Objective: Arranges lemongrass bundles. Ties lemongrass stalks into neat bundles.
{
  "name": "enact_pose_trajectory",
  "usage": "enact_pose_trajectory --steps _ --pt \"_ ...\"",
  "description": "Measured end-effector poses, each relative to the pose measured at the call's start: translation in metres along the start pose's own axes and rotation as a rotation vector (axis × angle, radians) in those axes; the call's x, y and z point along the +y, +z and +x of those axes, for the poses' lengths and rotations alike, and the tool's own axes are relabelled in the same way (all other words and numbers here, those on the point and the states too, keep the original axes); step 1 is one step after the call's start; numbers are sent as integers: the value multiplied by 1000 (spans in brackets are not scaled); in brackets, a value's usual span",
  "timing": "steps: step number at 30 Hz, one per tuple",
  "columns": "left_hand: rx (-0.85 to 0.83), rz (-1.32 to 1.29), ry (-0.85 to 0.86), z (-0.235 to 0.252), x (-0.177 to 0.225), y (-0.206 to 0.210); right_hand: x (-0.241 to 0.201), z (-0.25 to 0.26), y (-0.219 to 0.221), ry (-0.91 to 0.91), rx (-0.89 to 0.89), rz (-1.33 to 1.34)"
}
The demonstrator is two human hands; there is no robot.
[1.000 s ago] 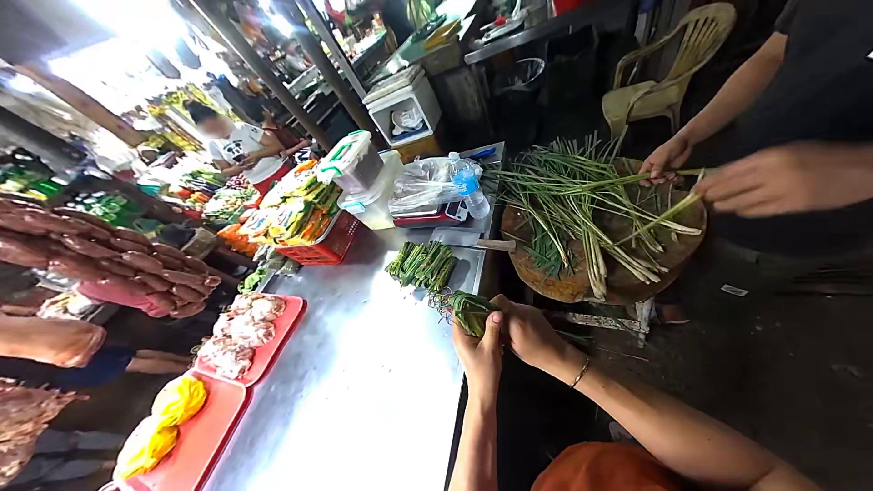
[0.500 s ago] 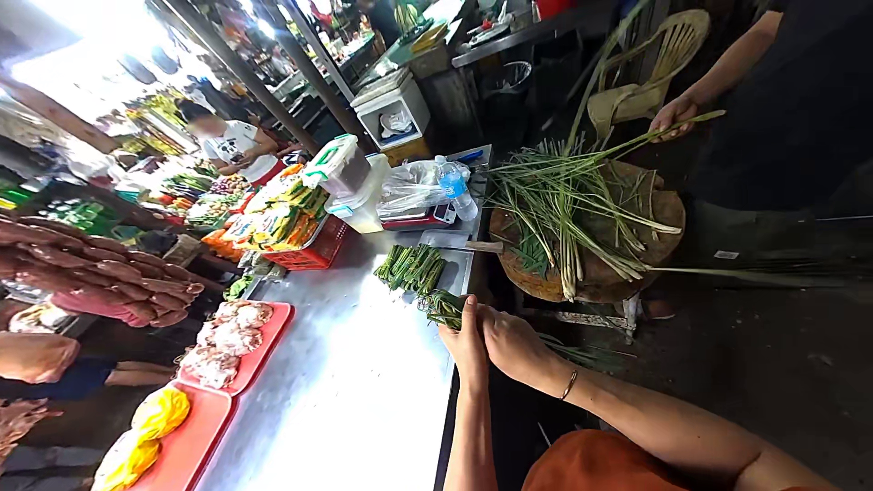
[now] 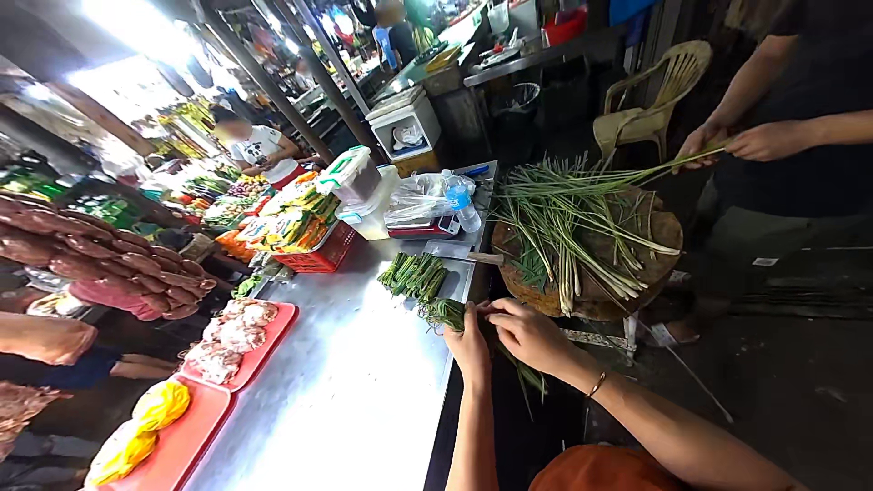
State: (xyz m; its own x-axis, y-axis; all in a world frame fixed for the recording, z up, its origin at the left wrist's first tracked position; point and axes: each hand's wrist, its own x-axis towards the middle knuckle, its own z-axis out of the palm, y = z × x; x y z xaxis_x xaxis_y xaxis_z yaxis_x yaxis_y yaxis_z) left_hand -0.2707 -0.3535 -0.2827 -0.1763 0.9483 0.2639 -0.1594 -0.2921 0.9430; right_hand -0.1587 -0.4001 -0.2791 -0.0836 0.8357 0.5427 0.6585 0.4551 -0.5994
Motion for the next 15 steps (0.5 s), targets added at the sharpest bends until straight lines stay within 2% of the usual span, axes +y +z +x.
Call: enact_pose_trajectory --steps 2,4,8,15 --pt "-19 53 86 -6 -2 2 3 7 -7 -119 187 28" --pt "-28 85 137 -12 -6 7 0 12 -11 -194 266 34" --pt "-31 218 184 -24 -6 15 -3 12 -9 -223 335 2" --pt "-54 408 242 -35 -16 15 4 2 -4 -136 376 46"
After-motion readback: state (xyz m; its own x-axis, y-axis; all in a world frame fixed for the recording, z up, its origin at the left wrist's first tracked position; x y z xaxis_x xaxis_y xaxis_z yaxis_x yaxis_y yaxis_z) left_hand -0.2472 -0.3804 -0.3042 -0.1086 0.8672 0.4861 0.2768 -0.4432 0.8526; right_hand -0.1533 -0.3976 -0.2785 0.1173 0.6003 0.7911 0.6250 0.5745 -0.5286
